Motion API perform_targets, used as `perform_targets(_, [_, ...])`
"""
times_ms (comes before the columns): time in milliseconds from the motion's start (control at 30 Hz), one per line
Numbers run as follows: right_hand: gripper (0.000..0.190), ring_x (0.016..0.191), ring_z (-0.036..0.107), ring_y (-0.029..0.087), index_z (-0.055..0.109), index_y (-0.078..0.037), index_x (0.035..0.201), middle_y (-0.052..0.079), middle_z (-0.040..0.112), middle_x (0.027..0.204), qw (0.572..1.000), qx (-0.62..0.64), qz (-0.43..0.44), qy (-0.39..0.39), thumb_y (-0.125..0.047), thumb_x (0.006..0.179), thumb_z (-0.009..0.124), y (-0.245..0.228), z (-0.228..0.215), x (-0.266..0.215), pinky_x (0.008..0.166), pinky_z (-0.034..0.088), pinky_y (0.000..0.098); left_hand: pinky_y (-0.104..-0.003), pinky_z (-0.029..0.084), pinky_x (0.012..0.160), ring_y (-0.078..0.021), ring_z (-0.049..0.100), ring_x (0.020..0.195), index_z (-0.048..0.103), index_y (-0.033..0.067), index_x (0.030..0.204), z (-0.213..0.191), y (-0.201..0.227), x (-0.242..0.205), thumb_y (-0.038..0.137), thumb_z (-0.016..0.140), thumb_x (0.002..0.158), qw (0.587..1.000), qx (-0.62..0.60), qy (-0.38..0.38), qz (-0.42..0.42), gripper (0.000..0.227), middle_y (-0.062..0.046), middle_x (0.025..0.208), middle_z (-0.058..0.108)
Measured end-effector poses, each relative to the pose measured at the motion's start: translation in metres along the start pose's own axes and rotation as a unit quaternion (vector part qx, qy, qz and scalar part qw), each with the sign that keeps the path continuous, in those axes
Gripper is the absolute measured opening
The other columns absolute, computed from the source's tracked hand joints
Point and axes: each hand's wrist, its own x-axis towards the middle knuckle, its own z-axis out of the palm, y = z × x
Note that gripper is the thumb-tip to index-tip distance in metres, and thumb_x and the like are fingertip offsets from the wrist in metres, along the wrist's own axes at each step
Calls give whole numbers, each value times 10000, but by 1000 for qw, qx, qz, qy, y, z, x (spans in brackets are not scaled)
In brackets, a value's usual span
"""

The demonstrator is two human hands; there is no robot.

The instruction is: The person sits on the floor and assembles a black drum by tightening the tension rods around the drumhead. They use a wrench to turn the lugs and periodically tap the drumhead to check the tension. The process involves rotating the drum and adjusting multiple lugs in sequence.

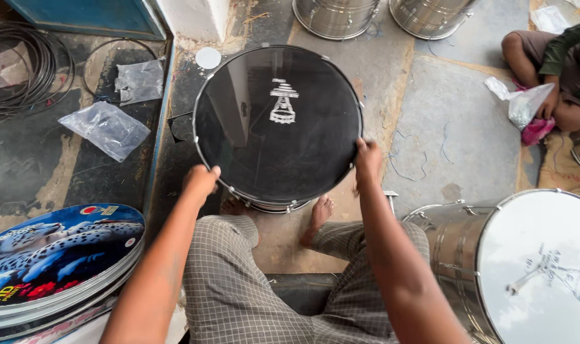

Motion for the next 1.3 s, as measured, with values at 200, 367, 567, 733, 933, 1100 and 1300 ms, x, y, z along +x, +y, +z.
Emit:
perform_targets(200, [298, 782, 590, 136, 681, -14, 1068, 72, 676, 907, 978, 30, -171, 117, -297, 979, 706, -5, -6, 13, 676, 481, 311, -525, 534, 774, -398, 687, 947, 732, 73, 954, -23, 63, -91, 400, 767, 878, 937, 317, 61, 135, 338, -187, 1004, 725])
perform_targets(367, [192, 642, 512, 157, 527, -41, 992, 66, 569, 814, 969, 211, 124, 40, -176, 910, 636, 91, 20, -116, 520, 449, 318, -525, 520, 808, -374, 677, 965, 694, 84, 960, 54, 128, -141, 402, 751, 887, 883, 199, 150, 399, 332, -117, 984, 699])
perform_targets(567, [199, 745, 634, 213, 585, -123, 1093, 28, 675, 864, 772, 376, 469, -207, -277, 998, 501, 137, 66, -196, 706, 569, 398, -663, 261, 1103, -340, 324, 1448, 413, 189, 1506, 184, 149, -127, 644, 559, 912, 775, 274, 122, 556, 762, -111, 1590, 333])
perform_targets(733, [298, 778, 603, 130, 637, -153, 1213, -21, 667, 931, 774, 432, 351, -301, -48, 957, 529, 161, 77, -181, 803, 584, 395, -684, 97, 1171, -319, 119, 1540, 276, 249, 1594, 202, 139, -111, 705, 447, 932, 786, 347, 62, 508, 822, -49, 1693, 119])
perform_targets(933, [153, 692, 563, 138, 621, -171, 1036, -28, 599, 822, 733, 438, 430, -294, -286, 1008, 525, 155, 93, -188, 696, 522, 358, -687, 113, 1177, -314, 137, 1539, 284, 236, 1593, 196, 145, -121, 679, 460, 944, 782, 374, 36, 498, 805, -57, 1686, 142])
perform_targets(1100, [282, 626, 527, 144, 656, -146, 933, -33, 564, 711, 697, 487, 455, -264, -347, 1004, 472, 151, 85, -189, 658, 500, 352, -684, 128, 1172, -313, 151, 1534, 300, 226, 1587, 192, 151, -122, 643, 491, 942, 775, 386, 36, 500, 792, -65, 1683, 176])
perform_targets(1300, [312, 505, 477, 138, 612, -168, 820, -37, 519, 589, 712, 446, 453, -297, -371, 1013, 475, 127, 78, -193, 529, 418, 308, -688, 155, 1158, -312, 189, 1526, 307, 198, 1592, 193, 151, -127, 643, 503, 937, 759, 420, 45, 495, 815, -85, 1672, 200])
